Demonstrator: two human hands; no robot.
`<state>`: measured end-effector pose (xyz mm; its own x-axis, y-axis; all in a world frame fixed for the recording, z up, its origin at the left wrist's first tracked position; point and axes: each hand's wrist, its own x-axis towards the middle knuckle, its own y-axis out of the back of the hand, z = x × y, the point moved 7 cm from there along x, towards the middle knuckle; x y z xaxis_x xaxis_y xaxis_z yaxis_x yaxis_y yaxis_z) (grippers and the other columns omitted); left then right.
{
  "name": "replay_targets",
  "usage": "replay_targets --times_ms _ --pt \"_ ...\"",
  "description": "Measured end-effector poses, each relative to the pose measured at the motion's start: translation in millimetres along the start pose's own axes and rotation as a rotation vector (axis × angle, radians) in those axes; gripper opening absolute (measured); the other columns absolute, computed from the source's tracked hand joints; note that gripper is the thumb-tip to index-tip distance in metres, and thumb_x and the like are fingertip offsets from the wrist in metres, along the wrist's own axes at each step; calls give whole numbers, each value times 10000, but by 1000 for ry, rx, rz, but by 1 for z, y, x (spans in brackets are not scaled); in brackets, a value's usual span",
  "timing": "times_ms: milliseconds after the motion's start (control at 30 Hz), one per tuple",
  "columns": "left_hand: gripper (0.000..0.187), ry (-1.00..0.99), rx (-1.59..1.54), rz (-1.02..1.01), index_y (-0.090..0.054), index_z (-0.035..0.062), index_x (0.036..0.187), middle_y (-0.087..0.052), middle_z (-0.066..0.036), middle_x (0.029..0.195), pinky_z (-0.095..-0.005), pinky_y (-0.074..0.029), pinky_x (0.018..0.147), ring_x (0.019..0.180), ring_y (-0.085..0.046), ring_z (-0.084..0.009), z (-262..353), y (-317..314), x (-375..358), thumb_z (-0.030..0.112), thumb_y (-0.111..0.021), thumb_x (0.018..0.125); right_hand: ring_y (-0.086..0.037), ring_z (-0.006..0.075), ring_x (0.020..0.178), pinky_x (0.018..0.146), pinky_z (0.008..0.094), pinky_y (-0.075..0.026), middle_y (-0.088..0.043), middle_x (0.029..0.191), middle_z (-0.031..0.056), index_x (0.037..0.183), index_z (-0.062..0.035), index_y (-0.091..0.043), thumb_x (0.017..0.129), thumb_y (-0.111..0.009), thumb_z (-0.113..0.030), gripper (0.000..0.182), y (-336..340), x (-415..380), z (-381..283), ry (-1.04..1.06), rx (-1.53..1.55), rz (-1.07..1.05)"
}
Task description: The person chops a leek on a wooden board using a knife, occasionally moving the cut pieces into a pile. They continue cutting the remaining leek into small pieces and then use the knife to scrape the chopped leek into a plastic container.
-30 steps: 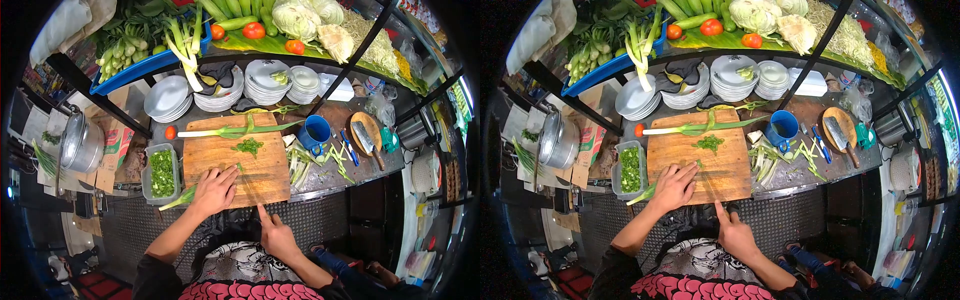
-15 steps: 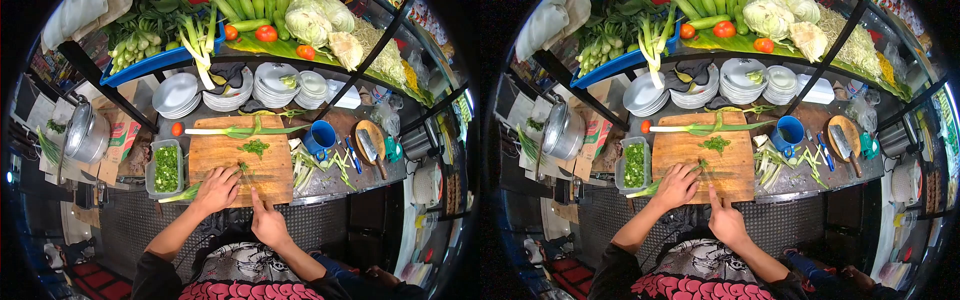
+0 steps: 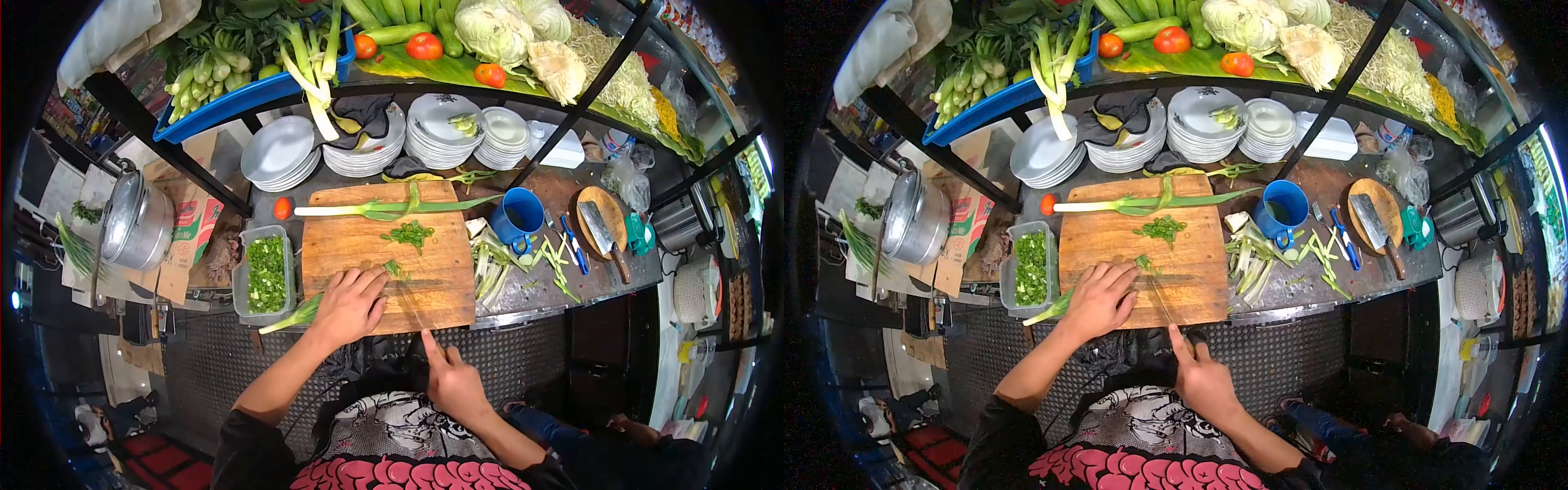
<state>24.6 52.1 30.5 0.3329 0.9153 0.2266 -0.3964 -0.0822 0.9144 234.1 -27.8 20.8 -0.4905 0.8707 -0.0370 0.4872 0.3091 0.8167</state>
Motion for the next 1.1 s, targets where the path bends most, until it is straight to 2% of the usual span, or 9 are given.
replay_targets --times_ms 33,133,233,333,367,567,867,900,1100 --pt "460 1 13 -5 -684 16 1351 -670 -105 1387 -439 -474 1029 1196 -607 -298 0 -1 -1 219 -712 940 -649 414 660 624 500 -583 -605 890 220 1648 -83 -424 888 -663 -5 801 8 -4 -1 -30 23 -28" --pt "471 11 47 -28 -684 20 1366 -667 -96 1411 -436 -453 1024 1209 -602 -287 2 1 -2 228 -712 944 -636 421 652 626 513 -575 -597 888 205 1649 -103 -427 926 -661 -23 764 10 -8 6 -42 148 11" --pt "479 5 95 -25 -682 23 1376 -663 -92 1429 -439 -432 1032 1232 -592 -281 8 6 -1 242 -707 950 -666 447 701 660 518 -589 -644 960 226 1647 -124 -431 956 -654 -45 730 9 12 -1 -33 107 45" --pt "482 18 96 -42 -681 26 1380 -661 -93 1434 -445 -423 1039 1255 -581 -285 8 6 -3 254 -701 956 -707 465 701 646 515 -608 -667 1069 299 1672 -115 -376 906 -652 -44 818 -1 35 -6 43 57 116" --pt "483 28 86 -53 -680 27 1381 -661 -94 1434 -447 -423 1040 1262 -577 -287 8 5 -3 258 -699 958 -719 483 732 667 534 -612 -667 1130 337 1669 -124 -382 916 -639 -59 797 -7 42 -5 9 41 65" --pt "485 38 54 -49 -676 26 1384 -655 -95 1444 -447 -425 1040 1264 -574 -298 4 0 -6 257 -697 958 -722 480 731 684 536 -621 -662 1116 352 1669 -96 -369 895 -640 -58 822 -9 52 -13 -2 -6 57" --pt "517 46 37 -40 -659 29 1420 -649 -92 1458 -447 -423 1043 1265 -573 -305 4 2 -7 262 -695 960 -698 427 657 629 510 -610 -649 980 256 1655 -118 -421 871 -653 -41 821 -2 20 -7 -18 -52 25" --pt "521 50 34 -47 -656 30 1426 -648 -93 1463 -446 -422 1045 1267 -572 -307 3 1 -7 263 -694 962 -676 420 629 605 510 -593 -632 923 227 1659 -140 -422 879 -653 -38 820 0 12 -4 1 -29 52" --pt "495 63 5 -39 -661 40 1412 -654 -95 1473 -440 -420 1055 1281 -573 -309 0 -1 -8 271 -689 975 -644 442 680 662 513 -573 -624 863 216 1645 -131 -440 957 -632 -19 723 13 3 1 -57 142 44"
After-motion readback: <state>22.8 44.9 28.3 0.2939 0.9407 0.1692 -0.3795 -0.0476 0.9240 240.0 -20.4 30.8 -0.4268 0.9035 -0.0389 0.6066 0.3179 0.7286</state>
